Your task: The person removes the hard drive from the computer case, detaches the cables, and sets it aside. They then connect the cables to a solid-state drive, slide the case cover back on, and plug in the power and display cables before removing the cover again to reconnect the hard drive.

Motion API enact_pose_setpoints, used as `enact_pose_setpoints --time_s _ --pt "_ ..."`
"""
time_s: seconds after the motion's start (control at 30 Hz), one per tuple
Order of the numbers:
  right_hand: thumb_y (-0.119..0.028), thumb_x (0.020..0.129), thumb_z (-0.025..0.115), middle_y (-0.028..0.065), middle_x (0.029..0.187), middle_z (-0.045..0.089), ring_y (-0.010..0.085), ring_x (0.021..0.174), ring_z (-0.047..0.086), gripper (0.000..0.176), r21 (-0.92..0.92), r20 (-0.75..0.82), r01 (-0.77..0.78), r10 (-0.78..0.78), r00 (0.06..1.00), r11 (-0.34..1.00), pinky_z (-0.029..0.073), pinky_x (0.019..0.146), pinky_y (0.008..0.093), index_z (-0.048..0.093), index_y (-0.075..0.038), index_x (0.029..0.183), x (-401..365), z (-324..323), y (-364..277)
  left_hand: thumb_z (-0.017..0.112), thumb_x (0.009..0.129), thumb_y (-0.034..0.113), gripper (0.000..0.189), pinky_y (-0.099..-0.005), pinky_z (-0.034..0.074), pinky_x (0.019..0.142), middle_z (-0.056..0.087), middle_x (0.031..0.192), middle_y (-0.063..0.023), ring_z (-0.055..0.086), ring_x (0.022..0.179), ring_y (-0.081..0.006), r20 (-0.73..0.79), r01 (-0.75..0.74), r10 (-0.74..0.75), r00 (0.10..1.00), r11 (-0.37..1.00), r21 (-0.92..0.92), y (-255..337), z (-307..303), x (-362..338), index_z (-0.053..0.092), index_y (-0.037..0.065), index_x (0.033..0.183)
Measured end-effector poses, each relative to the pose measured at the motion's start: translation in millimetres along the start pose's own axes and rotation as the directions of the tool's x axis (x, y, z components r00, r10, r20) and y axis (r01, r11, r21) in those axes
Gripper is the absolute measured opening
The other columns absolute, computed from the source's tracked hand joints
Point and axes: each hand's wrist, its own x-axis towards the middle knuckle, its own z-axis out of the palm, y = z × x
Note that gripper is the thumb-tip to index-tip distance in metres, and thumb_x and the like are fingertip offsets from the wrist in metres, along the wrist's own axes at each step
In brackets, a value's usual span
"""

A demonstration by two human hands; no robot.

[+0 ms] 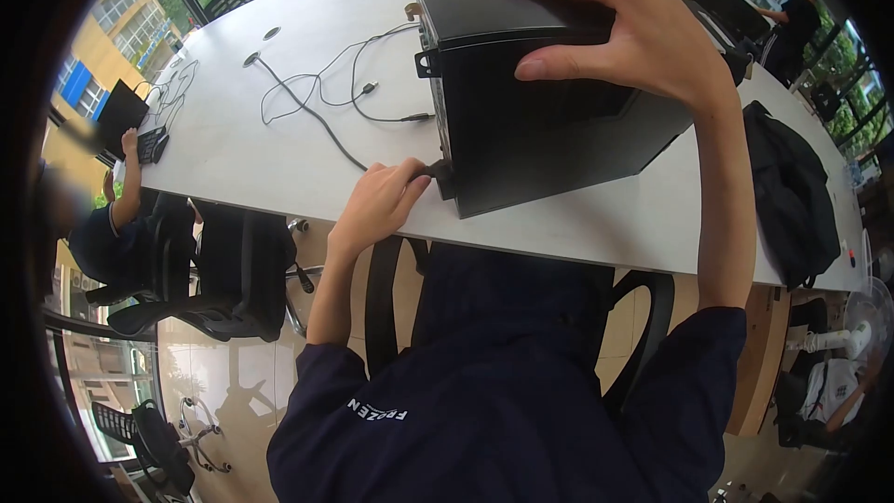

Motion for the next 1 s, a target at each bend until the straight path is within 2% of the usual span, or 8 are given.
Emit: enact_pose_setpoints --time_s 0.13,0.2,0.3,0.53,0.83,0.9,0.93,1.0 --pt "-0.06 0.068 0.08 0.02 0.141 0.059 0.0378 0.126 0.06 0.088 0.018 -0.012 -0.008 0.008 1.0 1.0 0.044 0.109 0.0455 0.062 -0.012 0.139 3 -3 -17 0.06 0.099 0.023 0.023 -0.049 0.044 0.065 0.062 0.07 -0.0169 0.062 0.072 -0.0393 -0.084 -0.003 0.002 0.996 1.0 -0.013 -8 17 3 0.055 0.002 0.094" --pt "-0.051 0.075 0.083 0.0282 0.126 0.065 0.0393 0.119 0.062 0.072 0.058 -0.082 -0.211 0.215 0.973 0.976 0.047 0.104 0.043 0.069 0.0 0.124 9 -13 -56 0.06 0.099 0.022 0.022 -0.049 0.043 0.062 0.061 0.068 -0.0179 0.061 0.068 -0.0404 -0.113 -0.001 -0.003 0.994 0.999 -0.035 -7 18 3 0.054 0.002 0.091" --pt "-0.06 0.059 0.091 0.0307 0.138 0.057 0.0393 0.127 0.058 0.099 0.105 0.047 -0.14 0.136 0.99 0.985 0.045 0.108 0.0418 0.062 -0.007 0.138 5 -19 -30 0.06 0.098 0.021 0.022 -0.0492 0.042 0.062 0.06 0.066 -0.0184 0.06 0.068 -0.0411 -0.117 -0.035 0.027 0.993 0.997 -0.065 -11 16 7 0.055 0.002 0.09" --pt "-0.055 0.07 0.08 0.0194 0.14 0.06 0.0371 0.126 0.06 0.085 0.043 -0.025 0.008 -0.007 1.0 0.999 0.044 0.109 0.0451 0.062 -0.01 0.139 1 0 3 0.06 0.098 0.02 0.019 -0.0501 0.043 0.063 0.06 0.069 -0.0197 0.06 0.07 -0.0428 -0.144 -0.034 0.025 0.989 0.998 -0.062 -11 19 7 0.055 0.002 0.093" --pt "-0.045 0.07 0.083 0.0173 0.14 0.061 0.0353 0.126 0.06 0.078 0.032 -0.047 -0.066 0.067 0.997 0.997 0.045 0.11 0.0431 0.063 -0.012 0.138 -1 4 -5 0.057 0.099 0.021 0.021 -0.0477 0.047 0.067 0.064 0.074 -0.0194 0.063 0.072 -0.0415 0.015 -0.085 0.085 0.996 0.996 0.007 -10 -10 22 0.06 0.001 0.097" --pt "-0.051 0.07 0.084 0.0189 0.135 0.063 0.0355 0.123 0.062 0.076 0.026 -0.081 -0.066 0.068 0.994 0.997 0.045 0.108 0.0407 0.067 -0.012 0.133 -2 6 -8 0.056 0.099 0.021 0.022 -0.0435 0.049 0.067 0.065 0.073 -0.0154 0.064 0.069 -0.0354 0.046 0.004 0.007 0.999 0.971 -0.238 -19 -21 34 0.066 0.002 0.099" --pt "-0.057 0.07 0.084 0.0205 0.13 0.066 0.0358 0.121 0.063 0.075 0.029 -0.122 -0.054 0.057 0.991 0.998 0.046 0.106 0.0382 0.07 -0.011 0.128 -1 6 -10 0.06 0.096 0.02 0.02 -0.0402 0.05 0.071 0.067 0.079 -0.0108 0.065 0.076 -0.0291 -0.034 0.171 -0.189 0.981 0.94 -0.294 -30 -22 42 0.071 0.003 0.099" --pt "-0.058 0.071 0.083 0.0187 0.13 0.067 0.0356 0.119 0.064 0.076 0.038 -0.123 -0.035 0.039 0.992 0.999 0.046 0.105 0.0386 0.07 -0.01 0.128 -1 4 -13 0.062 0.094 0.018 0.018 -0.0408 0.05 0.076 0.069 0.089 -0.0108 0.065 0.087 -0.0294 -0.235 0.083 -0.08 0.969 0.997 0.003 -53 -22 50 0.071 0.004 0.102"
